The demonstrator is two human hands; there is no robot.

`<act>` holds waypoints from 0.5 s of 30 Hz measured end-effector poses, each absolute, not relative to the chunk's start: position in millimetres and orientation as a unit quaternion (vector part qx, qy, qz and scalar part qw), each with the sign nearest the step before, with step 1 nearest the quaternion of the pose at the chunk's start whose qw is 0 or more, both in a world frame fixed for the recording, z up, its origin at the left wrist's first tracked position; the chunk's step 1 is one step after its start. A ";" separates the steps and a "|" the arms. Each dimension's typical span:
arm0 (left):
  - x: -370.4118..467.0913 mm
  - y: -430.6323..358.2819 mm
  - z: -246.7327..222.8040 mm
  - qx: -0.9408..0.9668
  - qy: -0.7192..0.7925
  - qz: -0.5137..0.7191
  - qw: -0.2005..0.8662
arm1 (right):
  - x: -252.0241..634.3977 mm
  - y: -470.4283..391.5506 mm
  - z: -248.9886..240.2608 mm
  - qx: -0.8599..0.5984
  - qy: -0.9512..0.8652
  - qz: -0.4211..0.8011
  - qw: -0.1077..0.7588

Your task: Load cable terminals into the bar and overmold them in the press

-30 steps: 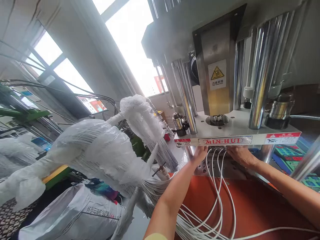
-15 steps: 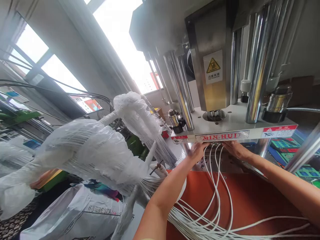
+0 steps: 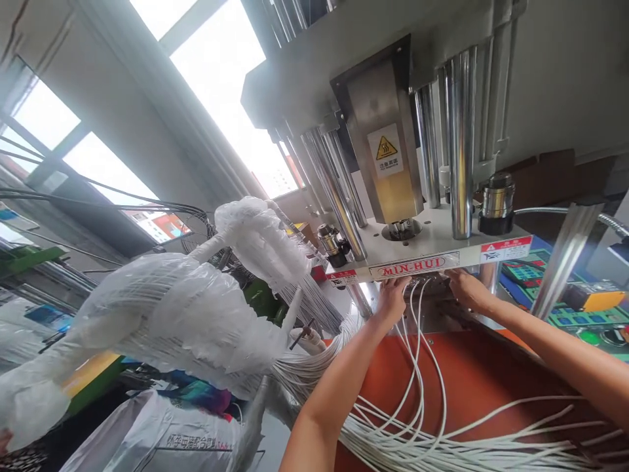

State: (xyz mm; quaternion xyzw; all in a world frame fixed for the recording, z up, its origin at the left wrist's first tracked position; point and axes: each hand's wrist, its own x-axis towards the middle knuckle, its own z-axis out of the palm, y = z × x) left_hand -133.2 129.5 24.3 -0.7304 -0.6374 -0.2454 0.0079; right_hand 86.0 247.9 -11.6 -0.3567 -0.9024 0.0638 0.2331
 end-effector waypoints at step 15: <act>-104.5 140.0 10.2 -0.770 -0.617 -0.155 0.044 | 87.5 251.8 -16.2 -0.310 -0.913 0.101 0.246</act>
